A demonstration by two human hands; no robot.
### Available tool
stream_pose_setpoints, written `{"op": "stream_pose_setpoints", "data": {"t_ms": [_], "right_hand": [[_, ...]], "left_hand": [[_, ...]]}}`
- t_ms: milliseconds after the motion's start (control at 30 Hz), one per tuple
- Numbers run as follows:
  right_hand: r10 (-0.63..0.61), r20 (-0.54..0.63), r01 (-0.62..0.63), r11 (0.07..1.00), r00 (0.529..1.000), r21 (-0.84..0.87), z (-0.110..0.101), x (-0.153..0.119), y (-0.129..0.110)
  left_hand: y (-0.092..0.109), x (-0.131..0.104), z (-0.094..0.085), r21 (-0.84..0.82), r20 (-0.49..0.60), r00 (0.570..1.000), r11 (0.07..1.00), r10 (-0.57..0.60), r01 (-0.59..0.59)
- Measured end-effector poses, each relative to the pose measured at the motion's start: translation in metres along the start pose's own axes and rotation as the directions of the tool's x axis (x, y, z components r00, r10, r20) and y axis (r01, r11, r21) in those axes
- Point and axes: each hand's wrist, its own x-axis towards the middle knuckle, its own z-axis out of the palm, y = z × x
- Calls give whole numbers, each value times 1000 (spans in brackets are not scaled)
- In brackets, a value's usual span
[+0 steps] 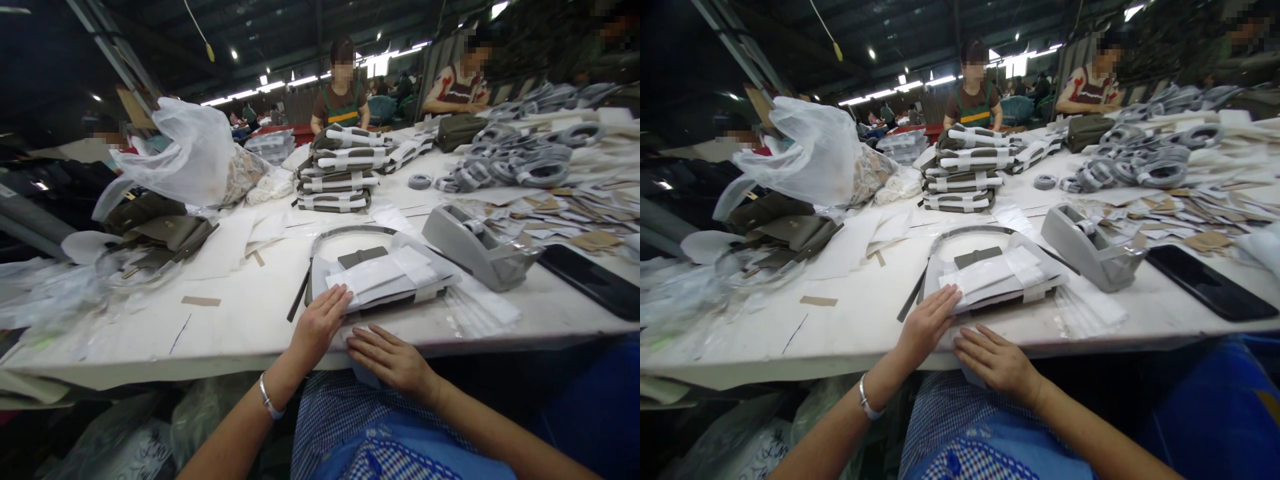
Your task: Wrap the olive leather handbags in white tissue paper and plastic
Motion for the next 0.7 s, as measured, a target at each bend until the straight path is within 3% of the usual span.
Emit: {"op": "stream_pose_setpoints", "data": {"t_ms": [167,300,433,533,700], "right_hand": [[103,-104,-83,981,989,176,-2,7,-10],[201,-91,-175,956,975,237,-10,6,-24],[207,-95,-178,953,974,246,-23,11,-31],[189,-96,-160,955,977,250,-36,28,-17],[181,-60,-166,967,982,196,-48,71,33]], "left_hand": [[2,-2,3,32,-12,1000,999,-11,12],[3,-5,8,53,-13,1000,998,-25,26],[4,-8,12,62,-7,1000,998,-28,28],[4,-9,13,68,-12,1000,997,-26,27],[8,-9,12,104,-93,994,992,-59,68]]}}
